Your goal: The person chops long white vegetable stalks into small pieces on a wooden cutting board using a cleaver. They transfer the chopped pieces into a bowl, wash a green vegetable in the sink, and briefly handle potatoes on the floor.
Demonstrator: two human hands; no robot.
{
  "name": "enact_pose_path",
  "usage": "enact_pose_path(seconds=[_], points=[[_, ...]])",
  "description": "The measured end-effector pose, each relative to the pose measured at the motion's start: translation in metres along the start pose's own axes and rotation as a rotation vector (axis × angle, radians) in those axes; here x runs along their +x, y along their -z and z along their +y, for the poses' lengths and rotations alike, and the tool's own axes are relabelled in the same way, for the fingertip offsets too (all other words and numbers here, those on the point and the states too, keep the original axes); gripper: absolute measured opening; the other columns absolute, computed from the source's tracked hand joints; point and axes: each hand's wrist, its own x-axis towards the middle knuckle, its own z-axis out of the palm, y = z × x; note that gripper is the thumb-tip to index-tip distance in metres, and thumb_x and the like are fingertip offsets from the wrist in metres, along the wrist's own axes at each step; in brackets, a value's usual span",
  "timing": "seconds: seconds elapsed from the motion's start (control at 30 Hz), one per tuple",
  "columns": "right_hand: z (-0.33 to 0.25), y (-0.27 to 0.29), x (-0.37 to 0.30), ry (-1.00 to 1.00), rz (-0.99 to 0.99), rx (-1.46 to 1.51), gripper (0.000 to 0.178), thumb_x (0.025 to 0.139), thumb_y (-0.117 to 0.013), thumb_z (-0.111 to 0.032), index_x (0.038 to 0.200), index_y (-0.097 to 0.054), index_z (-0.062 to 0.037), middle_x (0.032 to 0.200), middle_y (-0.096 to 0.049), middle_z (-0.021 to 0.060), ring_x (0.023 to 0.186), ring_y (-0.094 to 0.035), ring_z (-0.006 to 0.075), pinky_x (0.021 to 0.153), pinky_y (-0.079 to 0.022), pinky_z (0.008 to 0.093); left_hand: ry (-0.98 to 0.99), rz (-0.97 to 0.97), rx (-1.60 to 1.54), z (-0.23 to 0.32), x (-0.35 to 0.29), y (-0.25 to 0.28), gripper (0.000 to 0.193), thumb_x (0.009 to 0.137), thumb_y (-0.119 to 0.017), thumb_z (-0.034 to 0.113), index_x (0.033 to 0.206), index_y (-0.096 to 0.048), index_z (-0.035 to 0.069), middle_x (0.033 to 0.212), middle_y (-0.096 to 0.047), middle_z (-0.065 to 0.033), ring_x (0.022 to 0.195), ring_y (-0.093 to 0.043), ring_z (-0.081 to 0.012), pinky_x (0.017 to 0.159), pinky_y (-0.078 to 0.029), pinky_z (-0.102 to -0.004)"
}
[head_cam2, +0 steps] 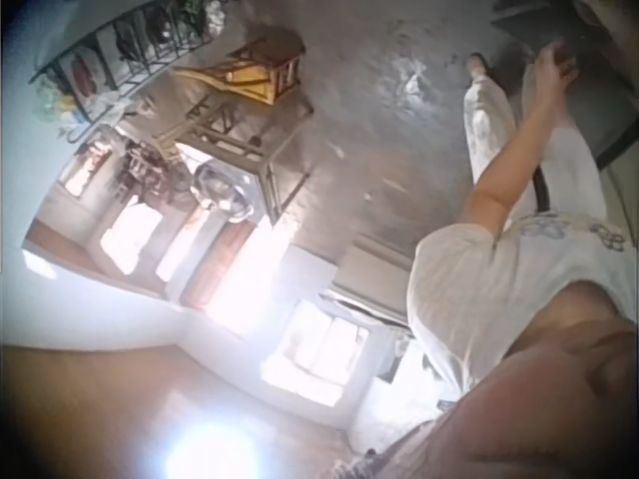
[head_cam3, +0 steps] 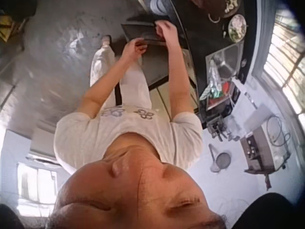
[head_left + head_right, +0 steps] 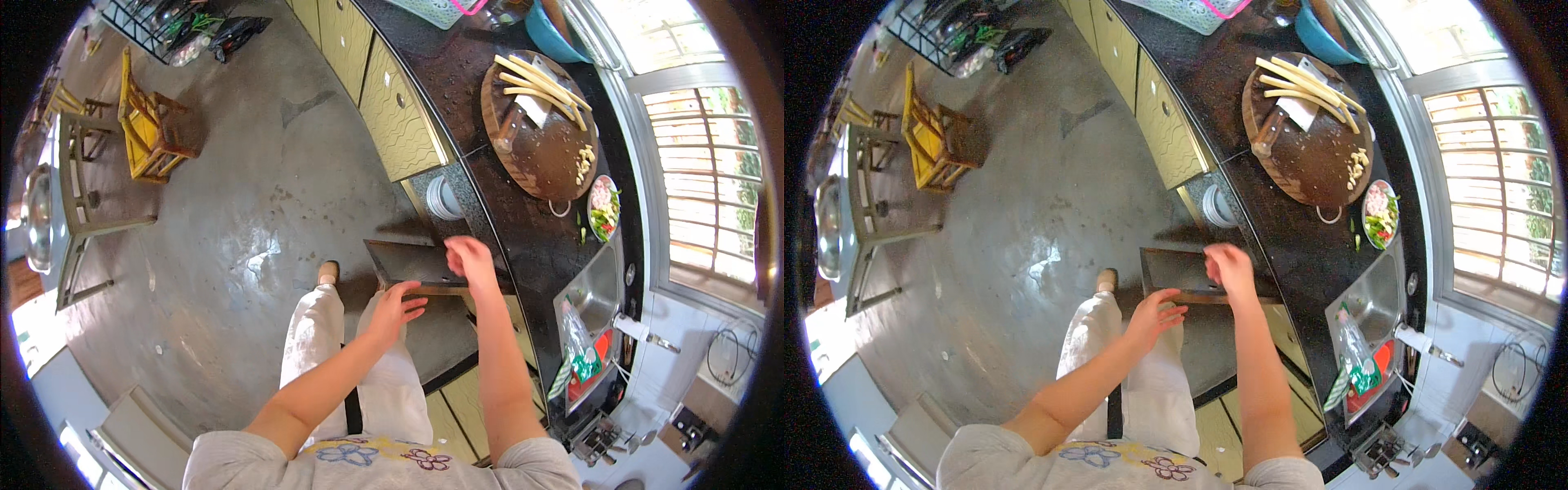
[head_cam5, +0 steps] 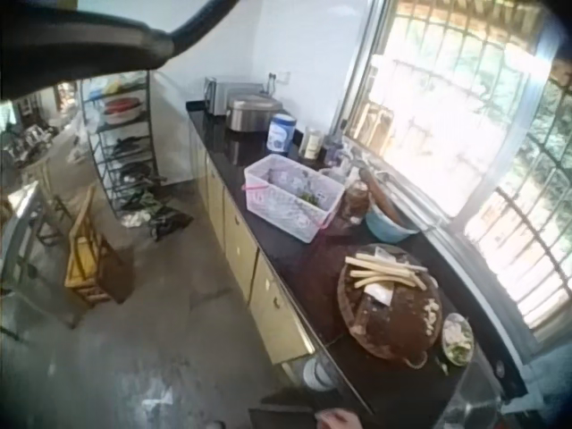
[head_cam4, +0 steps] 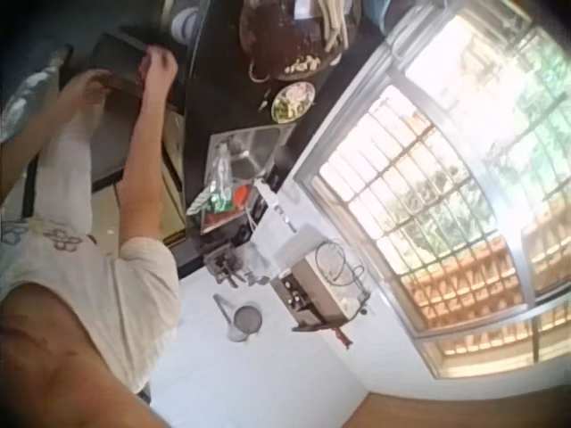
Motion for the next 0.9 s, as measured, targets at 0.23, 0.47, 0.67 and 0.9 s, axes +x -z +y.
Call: enact_pose_path(seconds=[0.23, 0.47, 0.67, 0.9], points=[[0.172, 0.020, 0.288, -0.562, 0.098, 0.399, 0.018, 0.092, -0.058, -0.022, 0.102, -0.057, -0.0076, 0.095, -0.066, 0.0098, 0.087, -0.064, 0.0244, 0.070, -0.053, 0.0388, -0.447, -0.042, 0.269, -0.057, 0.009, 0.036, 0.033, 0.099, -0.049, 0.027, 0.105, -0.066, -0.001, 0.109, -0.066, -0.0100, 0.098, -0.062, -0.0193, 0.090, -0.048, -0.0339], [0.288, 0.064, 0.374, -0.545, 0.518, 0.618, 0.046, 0.092, -0.051, -0.057, 0.097, -0.057, -0.0116, 0.081, -0.058, 0.0021, 0.062, -0.054, 0.0147, 0.053, -0.045, 0.0245, -0.504, -0.214, 0.360, -0.055, 0.025, 0.083, 0.041, 0.093, -0.053, 0.034, 0.083, -0.072, -0.001, 0.085, -0.072, -0.0106, 0.092, -0.063, -0.0239, 0.091, -0.045, -0.0389], [0.349, 0.085, 0.414, -0.496, 0.765, 0.550, 0.044, 0.086, -0.065, -0.053, 0.089, -0.056, -0.0092, 0.077, -0.055, 0.0017, 0.056, -0.050, 0.0142, 0.043, -0.040, 0.0262, -0.666, 0.164, 0.144, -0.049, 0.046, 0.120, 0.060, 0.094, -0.047, 0.051, 0.059, -0.054, 0.002, 0.066, -0.057, -0.0162, 0.069, -0.055, -0.0266, 0.068, -0.044, -0.0373], [0.436, 0.146, 0.475, -0.239, 0.757, 0.416, 0.038, 0.092, -0.061, -0.047, 0.096, -0.055, -0.0097, 0.074, -0.051, 0.0013, 0.057, -0.046, 0.0125, 0.041, -0.033, 0.0243, -0.417, 0.368, 0.510, 0.048, 0.206, 0.149, 0.027, 0.098, -0.055, 0.025, 0.108, -0.062, 0.001, 0.096, -0.065, -0.0057, 0.081, -0.058, -0.0117, 0.072, -0.048, -0.0269]])
